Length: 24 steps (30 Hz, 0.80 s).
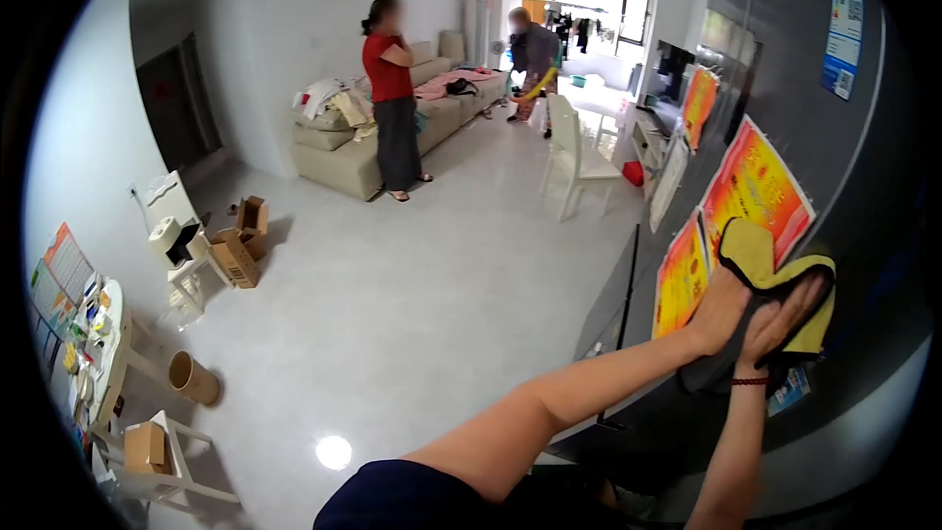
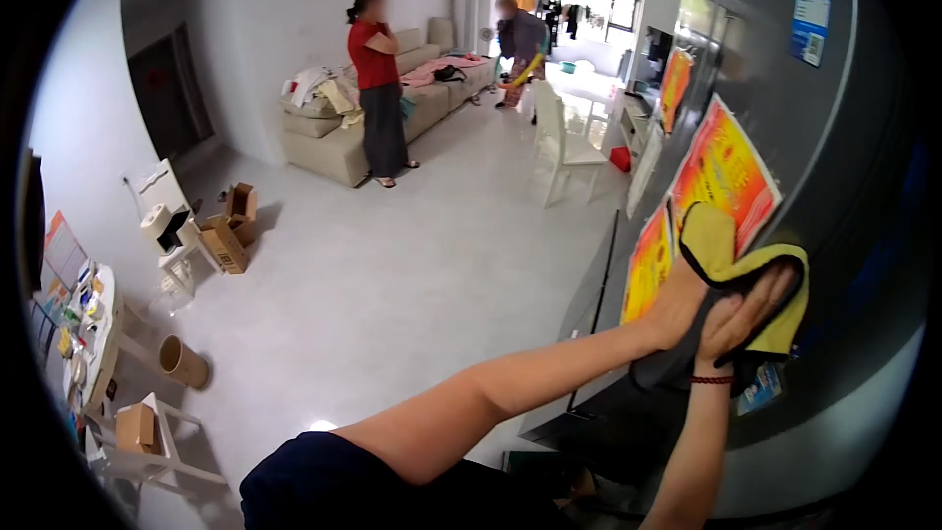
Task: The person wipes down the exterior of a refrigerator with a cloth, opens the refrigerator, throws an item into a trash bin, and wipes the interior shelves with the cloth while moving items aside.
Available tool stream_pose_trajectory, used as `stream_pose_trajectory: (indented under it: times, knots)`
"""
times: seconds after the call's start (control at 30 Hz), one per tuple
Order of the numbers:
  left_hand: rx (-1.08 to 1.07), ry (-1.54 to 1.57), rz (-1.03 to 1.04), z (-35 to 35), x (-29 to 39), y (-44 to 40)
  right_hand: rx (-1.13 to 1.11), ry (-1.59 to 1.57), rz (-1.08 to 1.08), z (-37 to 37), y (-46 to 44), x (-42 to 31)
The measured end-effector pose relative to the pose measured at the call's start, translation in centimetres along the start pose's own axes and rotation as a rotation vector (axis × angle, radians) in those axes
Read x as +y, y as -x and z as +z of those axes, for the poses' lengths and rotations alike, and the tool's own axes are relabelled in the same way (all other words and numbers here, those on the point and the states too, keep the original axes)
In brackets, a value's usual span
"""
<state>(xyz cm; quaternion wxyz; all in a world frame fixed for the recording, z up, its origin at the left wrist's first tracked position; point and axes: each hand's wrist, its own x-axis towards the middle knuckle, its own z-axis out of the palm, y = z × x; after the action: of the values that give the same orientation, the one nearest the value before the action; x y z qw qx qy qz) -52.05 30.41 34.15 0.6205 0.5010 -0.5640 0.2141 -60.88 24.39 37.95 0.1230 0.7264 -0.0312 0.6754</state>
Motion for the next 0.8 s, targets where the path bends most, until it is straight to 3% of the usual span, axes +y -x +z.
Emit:
stream_pose_trajectory:
  times: [0.23,0.33,0.43,0.6,0.67,0.7,0.73,0.8]
  knots:
    - [0.038,0.058,0.075,-0.6,0.0,0.0,0.0,-0.06,0.036,-0.2,-0.4,-1.0]
    - [0.085,0.259,-0.055,-0.6,-0.2,0.3,-0.019,-0.075,0.036,-0.7,-0.7,-1.2]
    - [0.142,0.273,-0.073,-2.3,0.5,-0.7,-0.032,-0.079,0.061,-0.4,-0.1,-1.1]
    - [0.03,0.344,-0.171,-5.5,1.1,-4.5,-0.037,-0.09,0.056,-0.6,0.0,-1.2]
    - [0.072,0.255,-0.208,-5.1,2.1,-4.8,-0.048,-0.074,0.036,-0.8,-0.2,-1.3]
    - [0.193,0.218,-0.162,-3.3,1.4,-4.2,-0.046,-0.083,0.035,-0.8,-0.2,-1.3]
    - [0.169,0.452,-0.29,-2.6,2.6,-4.1,-0.052,-0.085,0.042,-0.7,0.1,-1.1]
    - [0.24,0.243,-0.179,0.2,1.9,-2.9,-0.057,-0.12,0.054,-0.8,0.2,-1.1]
